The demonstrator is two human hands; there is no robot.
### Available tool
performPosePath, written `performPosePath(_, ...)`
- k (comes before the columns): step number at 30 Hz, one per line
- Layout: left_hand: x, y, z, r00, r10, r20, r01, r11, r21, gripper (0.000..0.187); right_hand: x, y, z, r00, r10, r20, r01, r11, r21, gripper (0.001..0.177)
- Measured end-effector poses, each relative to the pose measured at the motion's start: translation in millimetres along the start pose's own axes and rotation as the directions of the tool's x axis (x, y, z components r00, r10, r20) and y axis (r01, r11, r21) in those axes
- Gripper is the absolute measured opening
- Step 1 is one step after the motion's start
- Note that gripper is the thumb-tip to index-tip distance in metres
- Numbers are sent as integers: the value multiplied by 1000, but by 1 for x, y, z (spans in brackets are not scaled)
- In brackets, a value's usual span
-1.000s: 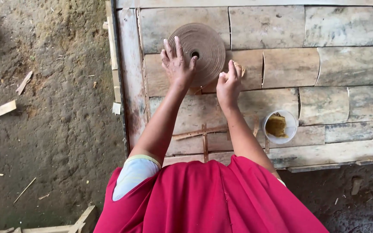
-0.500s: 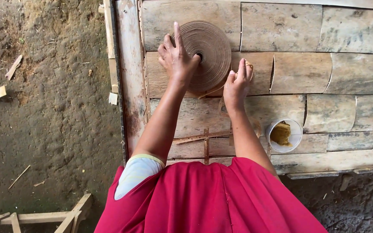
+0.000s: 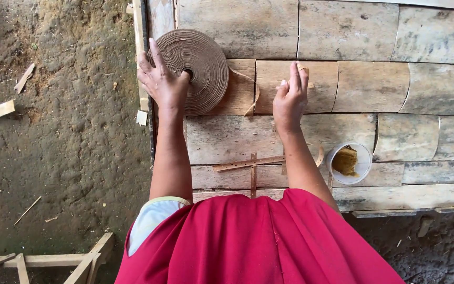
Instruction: Applying adhesive to thin wooden strips and carefully positioning them onto a wooden board.
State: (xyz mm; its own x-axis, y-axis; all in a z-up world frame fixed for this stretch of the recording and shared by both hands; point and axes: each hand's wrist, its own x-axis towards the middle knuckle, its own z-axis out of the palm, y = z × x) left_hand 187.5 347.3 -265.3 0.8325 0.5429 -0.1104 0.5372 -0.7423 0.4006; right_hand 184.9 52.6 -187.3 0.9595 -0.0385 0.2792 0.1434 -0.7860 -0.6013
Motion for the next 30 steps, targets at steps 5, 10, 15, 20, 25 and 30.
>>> performPosePath(5, -21, 75, -37, 973, 228, 29, -226, 971, -74, 68, 6, -24, -21, 998, -56, 20, 52, 980, 193, 47)
performPosePath(10, -61, 128, -3, 684, 621, 382, -627, 769, -127, 81, 6, -26, -28, 996, -90, 9, 83, 952, 296, 46)
performPosePath(15, -73, 101, 47, 623, 705, 339, -700, 696, -161, 28, 0, -23, -43, 994, 107, -22, -85, 883, 461, 42)
performPosePath(20, -74, 78, 51, 658, 467, 590, -615, 786, 64, 21, -6, -22, -38, 997, 80, -4, -65, 842, 535, 42)
performPosePath(25, -72, 99, -6, 727, 276, 629, -433, 895, 108, 39, -6, -55, -55, 996, 25, 81, -70, 782, 620, 40)
performPosePath(30, -84, 147, -36, 442, 341, 830, 647, 520, -558, 105, -31, -46, -47, 945, -18, 326, -243, 630, 738, 37)
